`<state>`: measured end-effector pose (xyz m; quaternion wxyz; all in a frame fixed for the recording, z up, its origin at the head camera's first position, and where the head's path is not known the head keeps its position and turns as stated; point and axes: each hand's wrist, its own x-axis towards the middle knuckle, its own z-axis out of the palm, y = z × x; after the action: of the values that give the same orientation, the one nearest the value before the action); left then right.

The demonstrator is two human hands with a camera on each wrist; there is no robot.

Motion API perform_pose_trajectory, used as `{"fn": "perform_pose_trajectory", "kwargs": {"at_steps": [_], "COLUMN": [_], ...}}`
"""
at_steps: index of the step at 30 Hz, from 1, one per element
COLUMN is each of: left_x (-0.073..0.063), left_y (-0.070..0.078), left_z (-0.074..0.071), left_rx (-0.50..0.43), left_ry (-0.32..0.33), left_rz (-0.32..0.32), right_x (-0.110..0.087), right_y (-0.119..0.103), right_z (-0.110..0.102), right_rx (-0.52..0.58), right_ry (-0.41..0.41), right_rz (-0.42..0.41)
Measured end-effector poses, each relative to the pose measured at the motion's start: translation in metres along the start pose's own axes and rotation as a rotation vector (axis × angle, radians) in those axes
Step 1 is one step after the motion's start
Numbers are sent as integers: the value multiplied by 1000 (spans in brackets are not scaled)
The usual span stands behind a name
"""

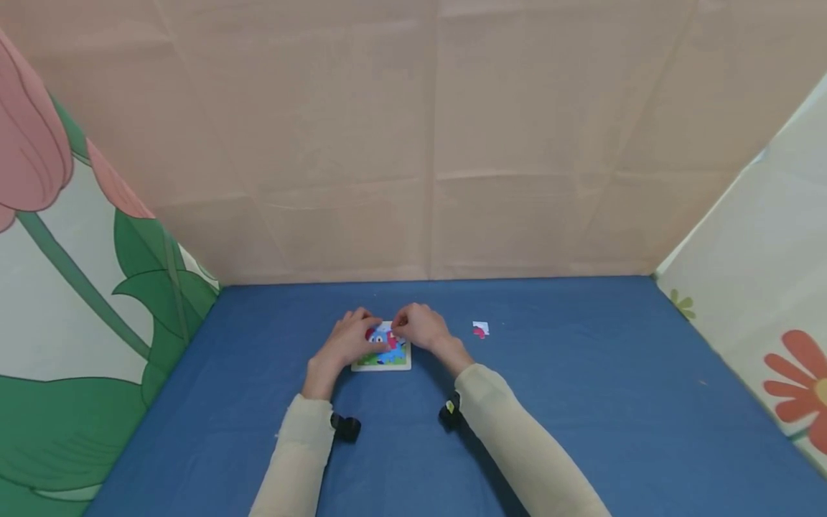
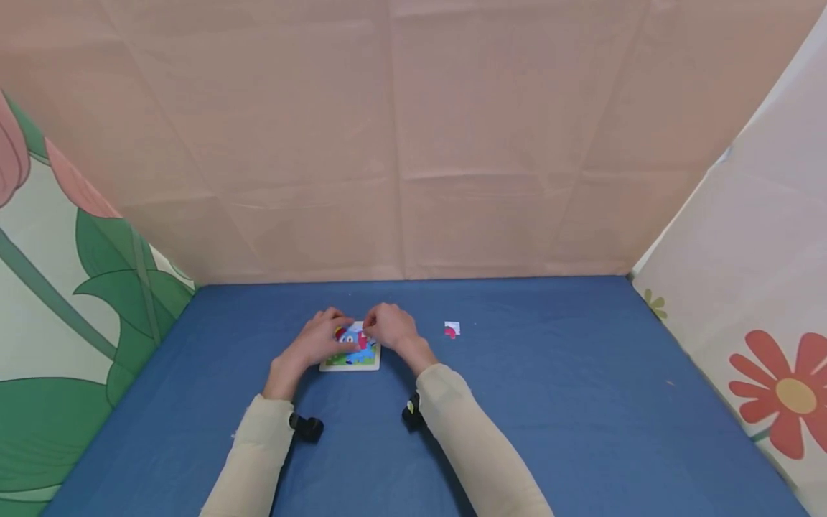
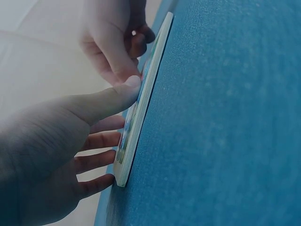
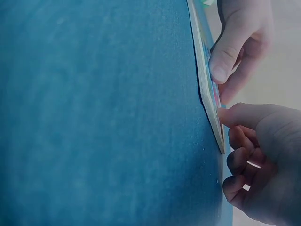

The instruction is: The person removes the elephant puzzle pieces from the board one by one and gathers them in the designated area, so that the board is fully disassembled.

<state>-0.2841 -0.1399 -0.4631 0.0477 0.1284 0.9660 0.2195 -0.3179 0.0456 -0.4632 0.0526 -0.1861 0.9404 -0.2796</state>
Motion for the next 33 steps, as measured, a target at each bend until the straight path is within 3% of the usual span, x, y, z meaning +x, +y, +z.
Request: {"fn": "perform_pose_trajectory", "kwargs": {"at_steps": [19, 33], "left_x": [-1, 0], "left_y": [1, 0], "left_z": [1, 0], "left_rx": [-17, -7], "left_ry": [7, 0], "left_rz": [2, -5], "right_x": [-4, -6], "right_y": [-2, 0], "right_z": [-3, -1], "right_rx": [-29, 133], "right_ry": [52, 24], "right_rz": [-53, -101]}}
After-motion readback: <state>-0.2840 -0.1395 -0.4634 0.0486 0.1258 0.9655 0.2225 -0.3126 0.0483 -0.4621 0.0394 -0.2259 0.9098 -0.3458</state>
